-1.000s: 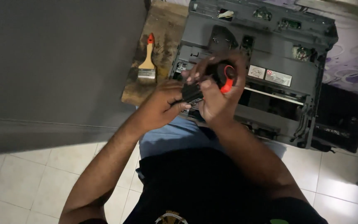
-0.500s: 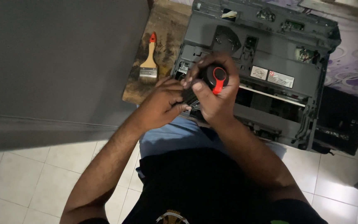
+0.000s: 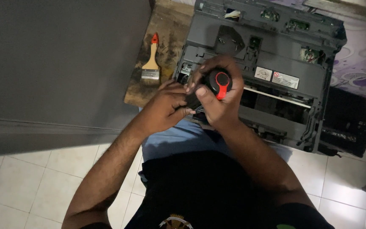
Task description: The person uses a screwdriver to remove screws from the back of a disassembled printer. They rotate the printer to access different sides and continue unscrewing components while holding the device steady.
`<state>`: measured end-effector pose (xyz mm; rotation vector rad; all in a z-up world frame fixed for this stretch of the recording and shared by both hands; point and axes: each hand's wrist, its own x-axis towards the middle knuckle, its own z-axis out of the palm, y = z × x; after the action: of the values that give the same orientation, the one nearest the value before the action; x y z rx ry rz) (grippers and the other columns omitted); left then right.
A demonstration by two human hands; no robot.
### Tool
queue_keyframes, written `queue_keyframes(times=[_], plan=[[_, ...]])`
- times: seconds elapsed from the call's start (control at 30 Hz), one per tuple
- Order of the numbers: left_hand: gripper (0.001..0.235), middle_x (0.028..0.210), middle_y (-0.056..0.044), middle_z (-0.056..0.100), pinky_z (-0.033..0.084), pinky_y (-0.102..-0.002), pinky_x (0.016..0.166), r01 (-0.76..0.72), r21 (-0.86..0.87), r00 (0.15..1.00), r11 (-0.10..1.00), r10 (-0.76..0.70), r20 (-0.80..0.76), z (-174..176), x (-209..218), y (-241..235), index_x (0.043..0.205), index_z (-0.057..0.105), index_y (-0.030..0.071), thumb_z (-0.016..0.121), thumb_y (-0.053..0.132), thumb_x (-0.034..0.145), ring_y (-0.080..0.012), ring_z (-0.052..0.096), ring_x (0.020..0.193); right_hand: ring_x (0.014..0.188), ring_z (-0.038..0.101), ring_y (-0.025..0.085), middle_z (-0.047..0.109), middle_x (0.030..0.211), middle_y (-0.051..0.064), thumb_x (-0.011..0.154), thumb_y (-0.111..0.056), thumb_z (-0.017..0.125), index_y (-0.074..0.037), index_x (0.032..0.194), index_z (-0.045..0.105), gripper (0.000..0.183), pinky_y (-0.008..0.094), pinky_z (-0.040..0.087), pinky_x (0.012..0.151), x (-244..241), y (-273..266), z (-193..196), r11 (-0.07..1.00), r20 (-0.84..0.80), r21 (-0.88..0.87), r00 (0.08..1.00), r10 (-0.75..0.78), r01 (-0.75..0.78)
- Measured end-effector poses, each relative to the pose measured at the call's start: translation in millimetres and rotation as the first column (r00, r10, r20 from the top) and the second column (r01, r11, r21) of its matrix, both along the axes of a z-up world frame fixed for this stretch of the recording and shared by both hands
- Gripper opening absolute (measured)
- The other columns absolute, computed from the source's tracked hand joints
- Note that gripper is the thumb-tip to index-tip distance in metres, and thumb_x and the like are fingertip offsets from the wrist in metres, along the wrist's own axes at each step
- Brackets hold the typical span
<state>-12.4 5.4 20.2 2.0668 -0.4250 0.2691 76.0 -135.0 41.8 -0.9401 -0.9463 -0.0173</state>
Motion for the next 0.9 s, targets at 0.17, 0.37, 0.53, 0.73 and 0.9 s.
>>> queue_keyframes(times=[0.17, 0.37, 0.53, 0.73, 0.9], plan=[[0.023, 0.09, -0.023, 0.069, 0.044, -0.063, 0.099, -0.004, 0.016, 1.0, 1.0, 0.004, 0.01, -13.4, 1.9, 4.5, 0.081, 0.068, -0.002, 0.07, 0.015, 0.096, -0.0451, 0.066, 0.102, 0.067, 0.069, 0.024, 0.061, 0.075, 0.014, 0.099, -0.022, 0.066, 0.003, 0.108, 0.05, 0.03, 0.038, 0.059, 0.069, 0.7, 0.3, 3.9, 1.0, 0.037, -0.001, 0.999, -0.001, 0.001], [0.022, 0.086, -0.024, 0.066, 0.044, -0.064, 0.097, 0.008, 0.009, 1.0, 1.0, -0.008, -0.017, -10.7, 1.6, 6.0, 0.08, 0.067, -0.001, 0.066, 0.011, 0.099, -0.0472, 0.065, 0.097, 0.07, 0.07, 0.024, 0.063, 0.078, 0.014, 0.099, -0.02, 0.067, 0.002, 0.11, 0.051, 0.029, 0.038, 0.059, 0.07, 0.0, 0.8, 2.6, 1.0, 0.034, -0.015, 0.999, 0.017, -0.017], [0.021, 0.087, -0.026, 0.069, 0.039, -0.069, 0.102, 0.042, 0.02, 0.999, 0.999, -0.042, -0.006, 4.2, -1.1, 5.4, 0.081, 0.068, -0.002, 0.064, 0.009, 0.099, -0.0509, 0.066, 0.1, 0.072, 0.071, 0.024, 0.064, 0.079, 0.015, 0.097, -0.021, 0.068, 0.003, 0.11, 0.052, 0.032, 0.037, 0.06, 0.072, 1.3, -1.6, 4.5, 0.999, 0.055, -0.045, 0.998, 0.012, -0.01], [0.011, 0.113, -0.002, 0.074, 0.04, -0.044, 0.108, 0.043, -0.1, 0.998, 0.994, -0.039, 0.043, -18.0, 0.7, 6.1, 0.104, 0.073, 0.012, 0.071, 0.02, 0.097, -0.0237, 0.069, 0.111, 0.097, 0.064, 0.02, 0.062, 0.113, 0.011, 0.086, -0.02, 0.08, -0.011, 0.141, 0.041, 0.069, 0.032, 0.058, 0.083, -6.3, -11.3, 12.0, 0.987, 0.011, -0.161, 1.0, -0.004, 0.006], [0.035, 0.072, 0.002, 0.042, 0.032, -0.034, 0.069, 0.006, -0.182, 0.993, 0.983, 0.016, 0.12, -5.7, 2.8, 0.1, 0.073, 0.047, 0.01, 0.072, 0.015, 0.096, -0.0156, 0.04, 0.071, 0.116, 0.064, 0.024, 0.059, 0.126, 0.013, 0.09, -0.014, 0.079, -0.009, 0.136, 0.047, 0.057, 0.032, 0.054, 0.097, -19.5, -20.5, 10.1, 0.959, -0.024, -0.279, 0.998, -0.053, 0.044]])
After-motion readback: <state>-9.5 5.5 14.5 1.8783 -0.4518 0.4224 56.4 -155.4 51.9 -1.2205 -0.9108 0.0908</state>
